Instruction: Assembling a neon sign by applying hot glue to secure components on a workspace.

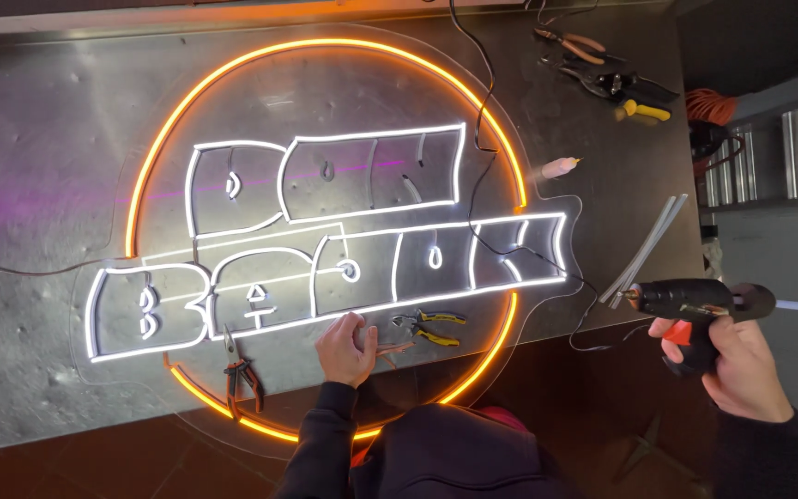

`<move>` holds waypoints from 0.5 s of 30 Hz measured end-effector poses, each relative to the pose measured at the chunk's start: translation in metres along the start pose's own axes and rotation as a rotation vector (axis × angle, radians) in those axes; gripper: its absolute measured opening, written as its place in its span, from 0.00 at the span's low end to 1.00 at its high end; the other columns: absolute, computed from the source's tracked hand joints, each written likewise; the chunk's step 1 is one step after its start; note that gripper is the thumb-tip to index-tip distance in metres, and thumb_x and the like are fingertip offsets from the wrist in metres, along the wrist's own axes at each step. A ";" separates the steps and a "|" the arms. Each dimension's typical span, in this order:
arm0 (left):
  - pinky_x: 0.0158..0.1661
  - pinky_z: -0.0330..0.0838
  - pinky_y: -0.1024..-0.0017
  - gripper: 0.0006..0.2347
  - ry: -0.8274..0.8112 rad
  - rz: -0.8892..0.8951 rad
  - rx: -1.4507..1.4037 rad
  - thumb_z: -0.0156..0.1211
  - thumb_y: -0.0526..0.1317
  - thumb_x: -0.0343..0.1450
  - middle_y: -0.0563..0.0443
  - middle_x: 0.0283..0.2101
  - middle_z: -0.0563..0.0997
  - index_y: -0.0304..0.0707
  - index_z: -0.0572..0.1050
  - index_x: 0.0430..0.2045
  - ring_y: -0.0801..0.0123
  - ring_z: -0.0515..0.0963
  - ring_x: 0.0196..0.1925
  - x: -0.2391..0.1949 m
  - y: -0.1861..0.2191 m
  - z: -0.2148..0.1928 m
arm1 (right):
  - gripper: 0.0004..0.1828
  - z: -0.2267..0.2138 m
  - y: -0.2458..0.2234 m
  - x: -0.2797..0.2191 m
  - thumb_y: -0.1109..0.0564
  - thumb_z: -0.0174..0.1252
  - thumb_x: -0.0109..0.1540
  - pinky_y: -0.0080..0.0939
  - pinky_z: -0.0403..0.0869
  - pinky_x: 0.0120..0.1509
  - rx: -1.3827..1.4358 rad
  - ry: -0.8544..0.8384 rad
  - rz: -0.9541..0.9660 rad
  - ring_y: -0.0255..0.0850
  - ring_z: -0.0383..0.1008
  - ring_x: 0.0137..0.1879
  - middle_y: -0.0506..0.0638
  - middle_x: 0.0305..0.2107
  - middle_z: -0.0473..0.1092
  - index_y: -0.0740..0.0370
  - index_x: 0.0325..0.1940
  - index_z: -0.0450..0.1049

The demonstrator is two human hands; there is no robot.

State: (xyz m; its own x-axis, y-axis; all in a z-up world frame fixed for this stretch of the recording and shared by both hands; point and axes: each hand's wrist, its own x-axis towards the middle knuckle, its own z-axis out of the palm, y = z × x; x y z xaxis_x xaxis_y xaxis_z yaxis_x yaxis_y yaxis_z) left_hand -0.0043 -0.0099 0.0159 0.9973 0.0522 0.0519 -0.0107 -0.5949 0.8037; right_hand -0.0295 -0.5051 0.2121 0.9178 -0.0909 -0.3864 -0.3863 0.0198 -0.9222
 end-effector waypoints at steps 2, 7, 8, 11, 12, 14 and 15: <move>0.24 0.62 0.63 0.10 0.002 -0.020 -0.020 0.64 0.42 0.65 0.50 0.18 0.67 0.39 0.70 0.21 0.59 0.69 0.19 0.000 0.006 -0.004 | 0.17 -0.013 0.001 -0.007 0.61 0.38 0.75 0.45 0.71 0.39 -0.008 -0.030 -0.048 0.44 0.69 0.32 0.67 0.40 0.75 0.74 0.42 0.70; 0.25 0.66 0.62 0.07 -0.027 0.046 -0.015 0.63 0.39 0.68 0.50 0.19 0.71 0.38 0.73 0.22 0.58 0.74 0.21 0.010 0.063 -0.017 | 0.23 -0.025 -0.008 -0.014 0.50 0.35 0.79 0.46 0.71 0.39 -0.016 0.076 0.032 0.43 0.67 0.31 0.67 0.40 0.73 0.69 0.43 0.68; 0.25 0.66 0.62 0.07 -0.030 0.048 -0.012 0.63 0.39 0.68 0.50 0.19 0.71 0.38 0.73 0.22 0.58 0.74 0.21 0.010 0.079 -0.009 | 0.23 -0.020 -0.014 -0.015 0.50 0.35 0.79 0.46 0.71 0.39 -0.011 0.077 0.033 0.43 0.67 0.31 0.67 0.40 0.73 0.69 0.43 0.68; 0.30 0.74 0.63 0.02 -0.132 0.128 -0.087 0.60 0.35 0.70 0.48 0.27 0.78 0.37 0.76 0.32 0.58 0.81 0.27 0.013 0.112 0.026 | 0.27 -0.009 -0.027 -0.014 0.46 0.36 0.79 0.46 0.69 0.38 -0.098 0.150 0.134 0.43 0.65 0.30 0.68 0.40 0.73 0.71 0.40 0.68; 0.32 0.75 0.63 0.06 -0.251 0.208 -0.021 0.60 0.34 0.71 0.47 0.34 0.77 0.38 0.75 0.39 0.58 0.81 0.32 0.013 0.117 0.047 | 0.28 -0.008 -0.028 -0.016 0.45 0.34 0.79 0.46 0.68 0.37 -0.056 0.156 0.155 0.43 0.65 0.30 0.66 0.40 0.73 0.70 0.40 0.68; 0.34 0.75 0.63 0.11 -0.359 0.287 0.045 0.60 0.34 0.71 0.46 0.41 0.77 0.38 0.73 0.47 0.58 0.81 0.37 0.020 0.142 0.081 | 0.29 -0.026 -0.019 -0.024 0.44 0.33 0.78 0.45 0.68 0.37 -0.019 0.154 0.169 0.43 0.66 0.30 0.65 0.40 0.73 0.69 0.40 0.68; 0.38 0.75 0.64 0.21 -0.377 0.344 0.079 0.59 0.31 0.66 0.42 0.50 0.74 0.39 0.70 0.56 0.57 0.79 0.43 0.028 0.162 0.091 | 0.28 -0.042 -0.007 -0.030 0.44 0.35 0.79 0.47 0.70 0.36 0.023 0.048 0.108 0.45 0.68 0.30 0.67 0.41 0.72 0.70 0.43 0.67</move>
State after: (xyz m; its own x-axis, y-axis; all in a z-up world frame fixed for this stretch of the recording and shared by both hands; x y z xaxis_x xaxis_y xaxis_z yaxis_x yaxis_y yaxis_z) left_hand 0.0289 -0.1776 0.0936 0.8939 -0.4418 0.0763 -0.3520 -0.5860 0.7299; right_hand -0.0578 -0.5444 0.2312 0.8654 -0.1344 -0.4827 -0.4800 0.0544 -0.8756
